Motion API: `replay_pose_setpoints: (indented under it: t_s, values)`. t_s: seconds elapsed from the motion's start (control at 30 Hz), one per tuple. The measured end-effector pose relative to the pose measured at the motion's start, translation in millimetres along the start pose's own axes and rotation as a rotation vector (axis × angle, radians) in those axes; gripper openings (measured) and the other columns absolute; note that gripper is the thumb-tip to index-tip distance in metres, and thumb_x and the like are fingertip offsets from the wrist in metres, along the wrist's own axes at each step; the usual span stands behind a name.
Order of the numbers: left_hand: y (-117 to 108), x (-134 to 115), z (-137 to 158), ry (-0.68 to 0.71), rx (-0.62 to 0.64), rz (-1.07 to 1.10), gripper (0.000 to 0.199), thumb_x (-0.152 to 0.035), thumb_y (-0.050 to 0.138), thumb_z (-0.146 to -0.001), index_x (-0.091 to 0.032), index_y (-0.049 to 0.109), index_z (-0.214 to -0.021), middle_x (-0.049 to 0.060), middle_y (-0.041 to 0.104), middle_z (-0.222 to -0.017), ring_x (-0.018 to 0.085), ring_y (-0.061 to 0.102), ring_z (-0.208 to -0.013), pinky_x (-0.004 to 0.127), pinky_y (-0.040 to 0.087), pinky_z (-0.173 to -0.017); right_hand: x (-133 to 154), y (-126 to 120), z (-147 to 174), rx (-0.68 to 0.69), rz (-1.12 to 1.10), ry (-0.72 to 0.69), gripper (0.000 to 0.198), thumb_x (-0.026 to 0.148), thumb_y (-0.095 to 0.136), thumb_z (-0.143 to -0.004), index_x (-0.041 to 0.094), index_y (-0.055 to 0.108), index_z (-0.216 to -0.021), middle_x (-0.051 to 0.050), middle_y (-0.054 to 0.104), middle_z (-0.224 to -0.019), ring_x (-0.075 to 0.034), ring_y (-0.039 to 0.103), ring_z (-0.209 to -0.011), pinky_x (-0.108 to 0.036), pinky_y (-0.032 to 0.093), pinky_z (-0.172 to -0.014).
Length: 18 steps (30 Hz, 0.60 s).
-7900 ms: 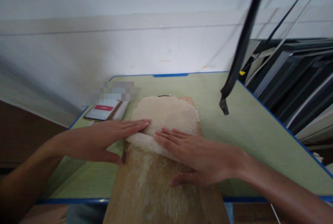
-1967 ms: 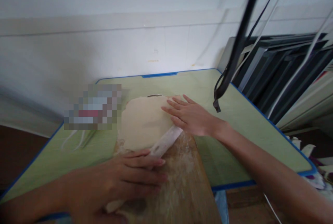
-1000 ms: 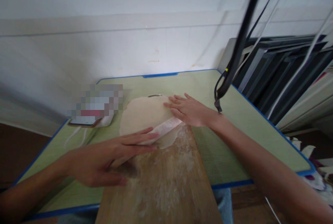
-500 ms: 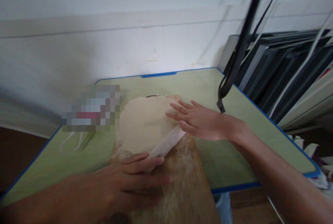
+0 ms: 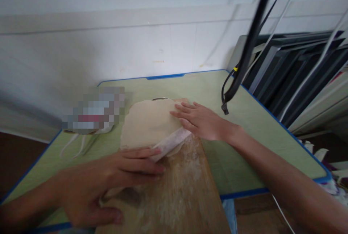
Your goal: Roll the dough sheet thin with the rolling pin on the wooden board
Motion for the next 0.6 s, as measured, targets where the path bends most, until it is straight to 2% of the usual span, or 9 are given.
replay_pose_setpoints:
  t_s: [0.1,0.3,0.43,0.6]
  values:
    - [-6,7,5,-0.011,-0.057,0.029,0.052,-0.027,0.063,-0.077,-0.011,0.052,-0.125,0.011,0.052,-0.136,0.023,0.034,-0.136,0.036,0.026,-0.113,-2,1,-7,-0.037,0.053,0.007,0.050,0.034,0.024,-0.097,0.015,0.042,-0.139,-0.013,0.036,-0.147,-0.022,0.029,-0.137,-0.049,0.026,-0.110]
    - [-13,15,10,-0.016,-0.118,0.051,0.042,-0.022,0.061,-0.082,-0.016,0.053,-0.123,0.008,0.051,-0.137,0.020,0.031,-0.137,0.036,0.029,-0.112,-8,1,-13,-0.140,0.095,0.051,0.050,0.035,0.023,-0.096,0.014,0.045,-0.136,-0.012,0.043,-0.143,-0.023,0.037,-0.133,-0.052,0.027,-0.108]
    - [-17,23,14,-0.044,-0.150,0.030,0.048,-0.021,0.059,-0.084,-0.016,0.048,-0.131,0.008,0.047,-0.141,0.021,0.029,-0.138,0.037,0.031,-0.111,-11,0,-14,-0.194,0.060,0.057,0.049,0.035,0.024,-0.096,0.016,0.048,-0.134,-0.011,0.049,-0.139,-0.024,0.041,-0.130,-0.053,0.030,-0.107]
    - [-19,33,17,-0.093,-0.142,0.004,0.050,-0.026,0.054,-0.087,-0.020,0.044,-0.135,0.006,0.042,-0.145,0.025,0.028,-0.138,0.042,0.032,-0.109,-13,-3,-16,-0.233,0.027,0.040,0.049,0.035,0.024,-0.097,0.014,0.053,-0.129,-0.012,0.055,-0.133,-0.023,0.046,-0.127,-0.047,0.036,-0.105]
Point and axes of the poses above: each hand's wrist, its own z-axis away from the middle knuckle, its own y-axis out of the palm, x = y × z, the point moved 5 cm from there along -z, towards the middle knuckle
